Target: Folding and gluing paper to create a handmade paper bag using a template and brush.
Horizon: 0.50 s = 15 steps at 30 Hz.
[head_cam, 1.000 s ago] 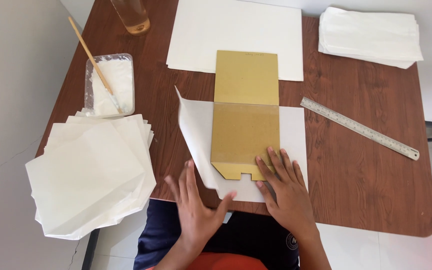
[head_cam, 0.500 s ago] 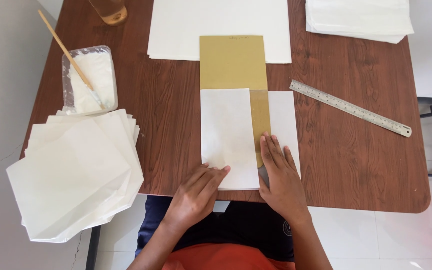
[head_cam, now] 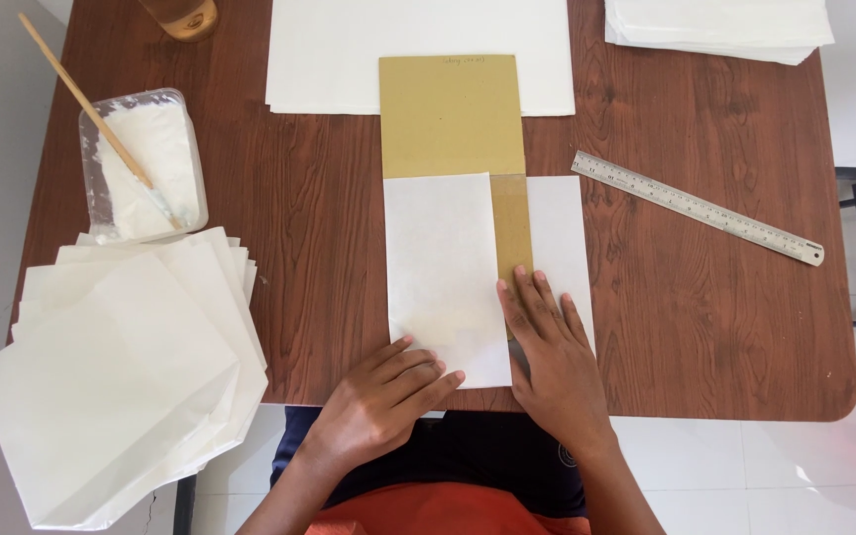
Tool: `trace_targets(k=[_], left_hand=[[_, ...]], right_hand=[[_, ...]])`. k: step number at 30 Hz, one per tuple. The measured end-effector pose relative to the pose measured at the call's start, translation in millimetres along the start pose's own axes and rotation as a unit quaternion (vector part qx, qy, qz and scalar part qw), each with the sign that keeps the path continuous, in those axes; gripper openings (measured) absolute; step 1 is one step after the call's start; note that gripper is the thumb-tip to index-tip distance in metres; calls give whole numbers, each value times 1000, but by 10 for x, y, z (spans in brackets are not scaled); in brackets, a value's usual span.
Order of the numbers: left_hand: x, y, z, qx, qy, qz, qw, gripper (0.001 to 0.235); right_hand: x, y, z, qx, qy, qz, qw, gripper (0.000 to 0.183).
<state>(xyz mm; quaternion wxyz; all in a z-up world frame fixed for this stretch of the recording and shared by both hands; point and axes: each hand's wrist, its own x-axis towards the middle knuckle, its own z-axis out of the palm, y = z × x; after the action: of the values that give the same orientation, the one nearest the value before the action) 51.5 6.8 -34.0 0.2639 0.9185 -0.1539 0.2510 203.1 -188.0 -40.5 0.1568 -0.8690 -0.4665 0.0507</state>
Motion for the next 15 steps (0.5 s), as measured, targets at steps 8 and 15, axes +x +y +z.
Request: trace_targets(k=[8, 15], left_hand=[[76, -5, -77, -11, -15, -6, 1000, 32], [113, -10, -88, 25, -60, -13, 998, 41]], right_hand=[[-17, 34, 44, 20, 7, 2, 1000, 80], [-4, 15, 25, -12, 35, -25, 999, 66]])
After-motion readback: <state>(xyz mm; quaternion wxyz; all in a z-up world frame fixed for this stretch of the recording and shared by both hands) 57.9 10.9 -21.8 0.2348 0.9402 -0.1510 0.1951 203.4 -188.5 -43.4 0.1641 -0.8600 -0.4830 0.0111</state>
